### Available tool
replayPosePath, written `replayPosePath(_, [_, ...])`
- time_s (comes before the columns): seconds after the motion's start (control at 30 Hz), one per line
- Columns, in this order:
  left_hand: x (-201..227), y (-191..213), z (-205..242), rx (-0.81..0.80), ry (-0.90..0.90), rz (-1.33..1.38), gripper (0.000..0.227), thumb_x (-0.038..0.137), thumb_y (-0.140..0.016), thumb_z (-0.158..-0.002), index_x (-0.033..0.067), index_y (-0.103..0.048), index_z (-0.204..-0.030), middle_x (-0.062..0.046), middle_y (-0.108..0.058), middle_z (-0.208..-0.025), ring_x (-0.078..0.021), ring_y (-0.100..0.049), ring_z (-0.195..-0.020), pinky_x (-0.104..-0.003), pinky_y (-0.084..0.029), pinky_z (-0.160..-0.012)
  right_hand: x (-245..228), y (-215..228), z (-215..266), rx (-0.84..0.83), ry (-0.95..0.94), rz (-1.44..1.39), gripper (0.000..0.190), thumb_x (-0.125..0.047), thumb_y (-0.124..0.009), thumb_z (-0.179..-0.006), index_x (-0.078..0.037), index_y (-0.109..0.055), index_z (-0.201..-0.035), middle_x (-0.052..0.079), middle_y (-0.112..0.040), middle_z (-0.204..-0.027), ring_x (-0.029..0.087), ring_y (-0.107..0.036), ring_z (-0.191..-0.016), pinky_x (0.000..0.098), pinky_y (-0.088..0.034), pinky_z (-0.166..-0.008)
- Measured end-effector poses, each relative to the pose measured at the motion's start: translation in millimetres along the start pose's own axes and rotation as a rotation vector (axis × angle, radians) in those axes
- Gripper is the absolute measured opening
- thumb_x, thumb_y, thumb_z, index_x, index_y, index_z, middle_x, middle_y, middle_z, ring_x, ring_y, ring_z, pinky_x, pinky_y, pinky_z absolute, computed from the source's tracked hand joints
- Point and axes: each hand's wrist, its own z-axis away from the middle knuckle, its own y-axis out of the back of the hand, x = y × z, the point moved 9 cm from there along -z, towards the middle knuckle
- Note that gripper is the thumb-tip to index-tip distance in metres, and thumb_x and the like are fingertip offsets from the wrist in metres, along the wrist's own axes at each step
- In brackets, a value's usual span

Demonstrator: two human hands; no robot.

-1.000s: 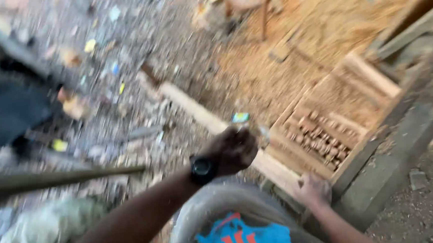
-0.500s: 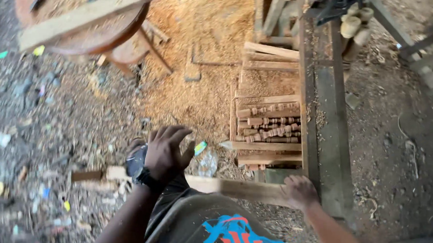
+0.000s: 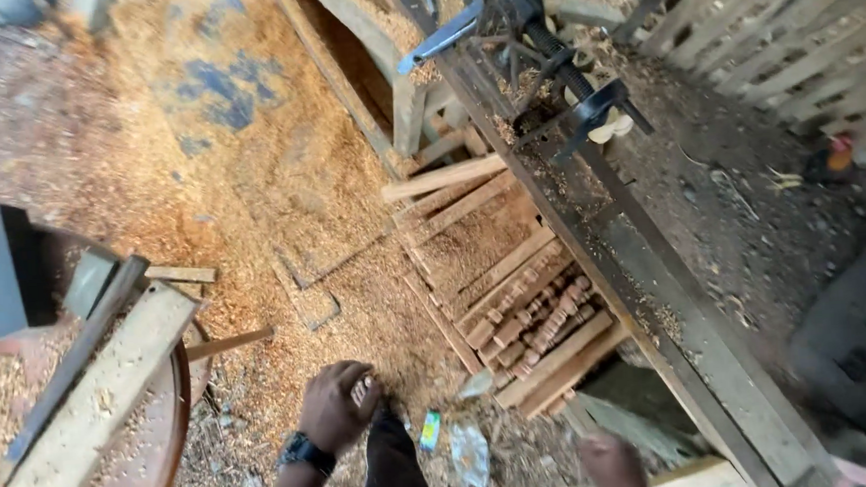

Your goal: The person uses a try square and a pencil to mark lines on a small rectangular block of wood. They align the square on the wood and draw lines along the edge, then flip the block to mark another side.

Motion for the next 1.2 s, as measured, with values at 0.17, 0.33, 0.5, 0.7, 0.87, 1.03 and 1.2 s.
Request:
replayPosePath(0.17, [-39.8, 46.6, -24.3, -0.022, -0.188, -0.079, 0.034, 0.044, -0.060, -0.091, 0.0172, -0.077, -0.102, -0.007, -0.075, -0.101, -0.0323, -0.070, -0.086, -0.050, -0.056, -0.073, -181.0, 13.7, 38.6, -0.341, 0.403, -0.078, 0.027, -0.040, -0.066, -0.079, -0.023, -0.078, -0.095, -0.001, -0.081, -0.089, 0.020, -0.076, -0.083, 0.0320, -0.053, -0.072])
replayPosePath(0.33, [-34.3, 86.8, -75.5, -0.103, -0.340, -0.276, 0.032, 0.050, -0.058, -0.089, 0.0239, -0.069, -0.104, -0.003, -0.070, -0.105, -0.0334, -0.065, -0.093, -0.055, -0.043, -0.085, -260.7, 96.1, 10.5, -0.276, 0.122, -0.390, 0.027, -0.026, -0.066, -0.096, -0.011, -0.076, -0.115, 0.011, -0.080, -0.107, 0.026, -0.072, -0.084, 0.0354, -0.053, -0.061])
replayPosePath(0.5, [92.3, 192.5, -108.3, 0.095, -0.862, -0.442, 0.030, 0.019, -0.057, -0.077, 0.0069, -0.070, -0.101, -0.018, -0.066, -0.106, -0.0431, -0.061, -0.110, -0.066, -0.038, -0.094, -273.1, 73.6, -50.1, -0.318, 0.106, -0.306, 0.039, -0.034, -0.065, -0.095, -0.013, -0.075, -0.127, 0.010, -0.079, -0.126, 0.030, -0.074, -0.116, 0.0384, -0.058, -0.094])
replayPosePath(0.7, [179.9, 305.5, -101.2, 0.816, -1.313, -0.137, 0.026, 0.002, -0.042, -0.102, -0.0040, -0.067, -0.106, -0.009, -0.071, -0.103, -0.0195, -0.063, -0.108, -0.031, -0.040, -0.112, -493.6, 174.1, -55.3, 0.130, 0.547, -0.217, 0.027, -0.034, -0.070, -0.091, -0.008, -0.066, -0.091, 0.020, -0.072, -0.089, 0.046, -0.069, -0.100, 0.0632, -0.058, -0.084])
replayPosePath(0.87, [144.9, 363.7, -204.4, 0.626, -1.390, -0.054, 0.029, -0.007, -0.046, -0.089, 0.0075, -0.061, -0.069, -0.012, -0.055, -0.074, -0.0350, -0.054, -0.077, -0.050, -0.043, -0.086, -730.0, 238.0, -134.9, 0.355, 1.062, -0.484, 0.028, -0.019, -0.077, -0.090, 0.001, -0.075, -0.110, 0.025, -0.070, -0.095, 0.045, -0.067, -0.096, 0.0513, -0.055, -0.080])
replayPosePath(1.03, [118.8, 439.3, -327.4, 0.706, -1.280, -0.140, 0.025, -0.005, -0.046, -0.089, 0.0056, -0.064, -0.074, -0.015, -0.056, -0.076, -0.0359, -0.055, -0.081, -0.049, -0.043, -0.087, -858.4, 238.3, -243.5, 0.356, 0.884, -0.210, 0.032, -0.032, -0.073, -0.092, -0.011, -0.075, -0.117, 0.017, -0.072, -0.107, 0.041, -0.069, -0.103, 0.0540, -0.056, -0.084])
replayPosePath(1.2, [113.2, 504.2, -415.7, 0.785, -1.146, -0.155, 0.024, -0.005, -0.047, -0.091, 0.0046, -0.064, -0.077, -0.017, -0.061, -0.084, -0.0370, -0.063, -0.097, -0.046, -0.045, -0.092, -882.6, 220.2, -301.2, 0.149, 0.536, 0.132, 0.039, -0.036, -0.068, -0.089, -0.006, -0.073, -0.115, 0.023, -0.074, -0.113, 0.044, -0.068, -0.113, 0.0592, -0.054, -0.091])
